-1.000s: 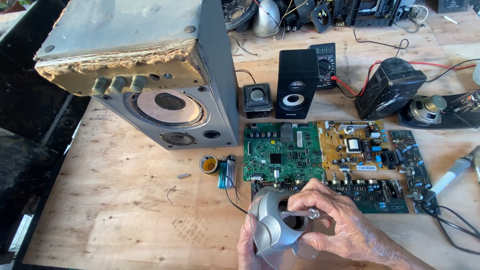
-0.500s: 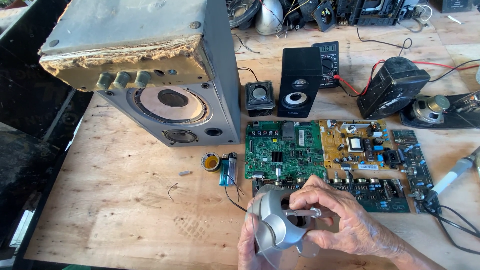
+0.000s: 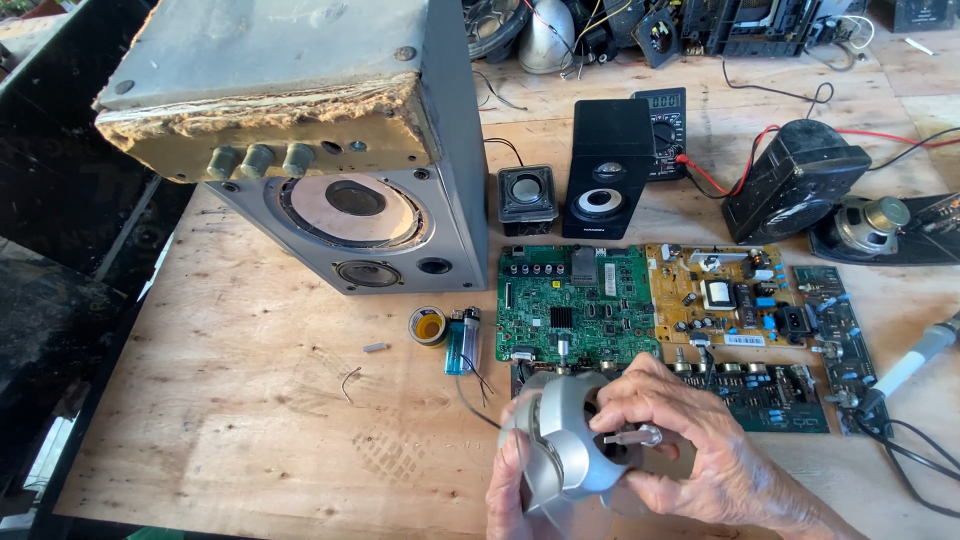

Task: Desoldering components from a circuit board and disassembling a speaker driver using a screwdriver on an electronics repair bench.

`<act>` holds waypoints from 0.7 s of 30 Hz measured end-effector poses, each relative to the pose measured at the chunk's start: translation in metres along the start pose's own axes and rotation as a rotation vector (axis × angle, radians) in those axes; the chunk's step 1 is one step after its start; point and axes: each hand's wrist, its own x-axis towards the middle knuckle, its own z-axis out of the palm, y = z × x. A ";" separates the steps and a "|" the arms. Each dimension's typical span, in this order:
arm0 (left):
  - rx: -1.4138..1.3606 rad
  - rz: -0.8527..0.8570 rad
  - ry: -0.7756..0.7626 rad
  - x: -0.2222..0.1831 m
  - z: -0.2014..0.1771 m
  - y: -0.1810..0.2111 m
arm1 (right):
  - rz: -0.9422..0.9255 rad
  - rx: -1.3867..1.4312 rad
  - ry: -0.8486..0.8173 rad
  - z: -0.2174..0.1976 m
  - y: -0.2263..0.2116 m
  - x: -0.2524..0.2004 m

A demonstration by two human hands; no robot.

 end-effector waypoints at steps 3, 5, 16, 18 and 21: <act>-0.016 0.017 -0.072 0.000 -0.004 0.000 | 0.047 0.012 -0.005 -0.007 0.006 -0.008; 0.024 -0.067 0.071 -0.016 0.027 0.007 | 0.184 0.091 -0.014 -0.019 0.009 -0.008; 0.074 -0.037 -0.083 0.001 -0.009 0.003 | 0.232 0.166 -0.114 -0.025 0.015 -0.011; 0.034 -0.050 -0.097 0.004 -0.018 0.000 | 0.178 0.152 -0.103 -0.025 0.009 -0.006; -0.003 -0.053 -0.043 0.007 -0.027 -0.003 | 0.108 0.040 -0.128 -0.027 -0.002 0.001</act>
